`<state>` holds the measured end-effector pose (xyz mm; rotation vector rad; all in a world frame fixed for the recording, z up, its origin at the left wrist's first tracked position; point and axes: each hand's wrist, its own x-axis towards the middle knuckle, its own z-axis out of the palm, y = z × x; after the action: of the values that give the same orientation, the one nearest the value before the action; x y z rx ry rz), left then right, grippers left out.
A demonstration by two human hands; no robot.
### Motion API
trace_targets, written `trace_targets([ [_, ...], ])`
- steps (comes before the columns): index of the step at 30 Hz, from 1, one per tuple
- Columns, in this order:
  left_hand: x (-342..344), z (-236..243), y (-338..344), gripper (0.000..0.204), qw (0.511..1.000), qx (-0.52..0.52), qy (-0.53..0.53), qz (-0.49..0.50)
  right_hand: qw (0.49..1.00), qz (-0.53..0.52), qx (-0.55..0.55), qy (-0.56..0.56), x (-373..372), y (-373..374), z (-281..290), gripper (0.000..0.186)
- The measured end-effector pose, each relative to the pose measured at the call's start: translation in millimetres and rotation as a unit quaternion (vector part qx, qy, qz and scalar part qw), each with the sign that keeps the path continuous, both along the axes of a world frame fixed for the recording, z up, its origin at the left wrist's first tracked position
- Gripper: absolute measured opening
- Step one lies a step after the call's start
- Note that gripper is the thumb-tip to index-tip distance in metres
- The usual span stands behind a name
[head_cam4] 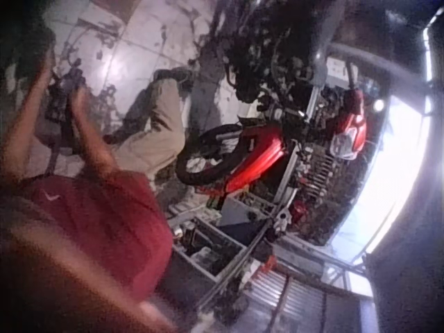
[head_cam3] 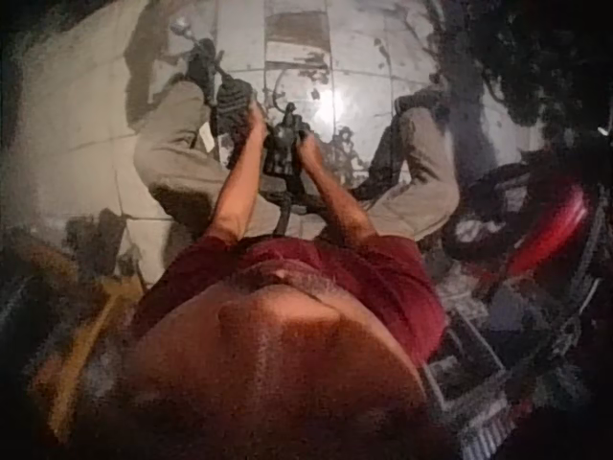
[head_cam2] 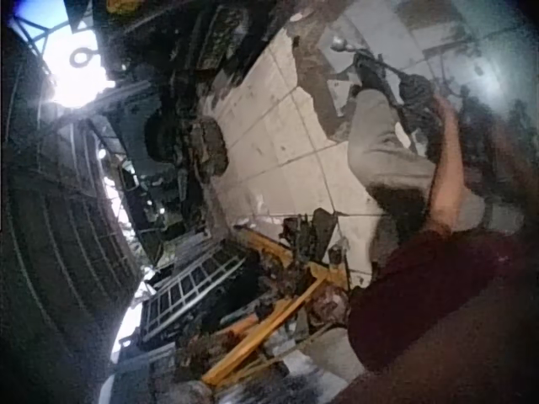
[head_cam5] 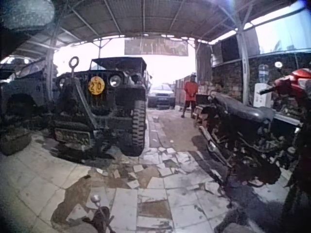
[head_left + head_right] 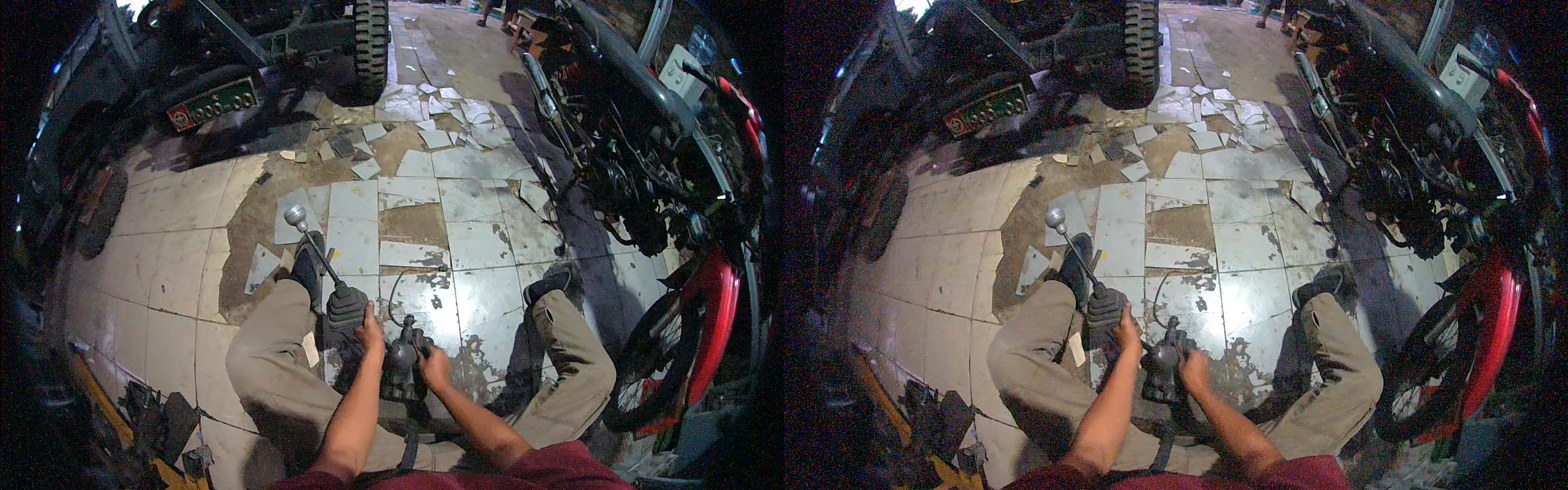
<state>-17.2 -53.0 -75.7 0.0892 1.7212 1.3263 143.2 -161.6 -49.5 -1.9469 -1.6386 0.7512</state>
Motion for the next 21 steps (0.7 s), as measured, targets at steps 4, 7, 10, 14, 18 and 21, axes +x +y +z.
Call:
trace_targets([
  [4, 4.9, 29.3, -5.4, 0.043, 0.998, -0.051, -0.024, -0.034, 0.997, -0.019, 0.072, 0.020, -8.8, 12.0, -17.0, 0.018],
  [7, 3.1, 14.8, -5.7, 0.032, 0.999, 0.041, -0.007, 0.006, 1.000, -0.002, -0.007, 0.013, 0.5, -9.2, -11.7, 0.021],
  [10, 9.1, 24.7, -3.7, 0.030, 0.996, 0.080, -0.017, -0.022, 1.000, -0.009, 0.018, 0.013, 1.9, -0.3, -21.0, 0.021],
  [14, 12.3, 56.3, -6.5, 0.031, 0.998, 0.018, -0.056, -0.011, 1.000, -0.004, 0.025, 0.000, 0.6, 0.4, -14.3, 0.021],
  [18, 7.0, 29.9, -2.2, 0.036, 0.997, 0.073, -0.021, 0.005, 0.998, -0.014, 0.027, 0.047, 0.7, 2.0, -16.2, 0.018],
  [21, 21.8, 44.8, -3.3, 0.034, 0.997, 0.031, -0.057, -0.050, 0.998, -0.014, 0.057, 0.004, 7.1, 22.2, -34.0, 0.014],
])
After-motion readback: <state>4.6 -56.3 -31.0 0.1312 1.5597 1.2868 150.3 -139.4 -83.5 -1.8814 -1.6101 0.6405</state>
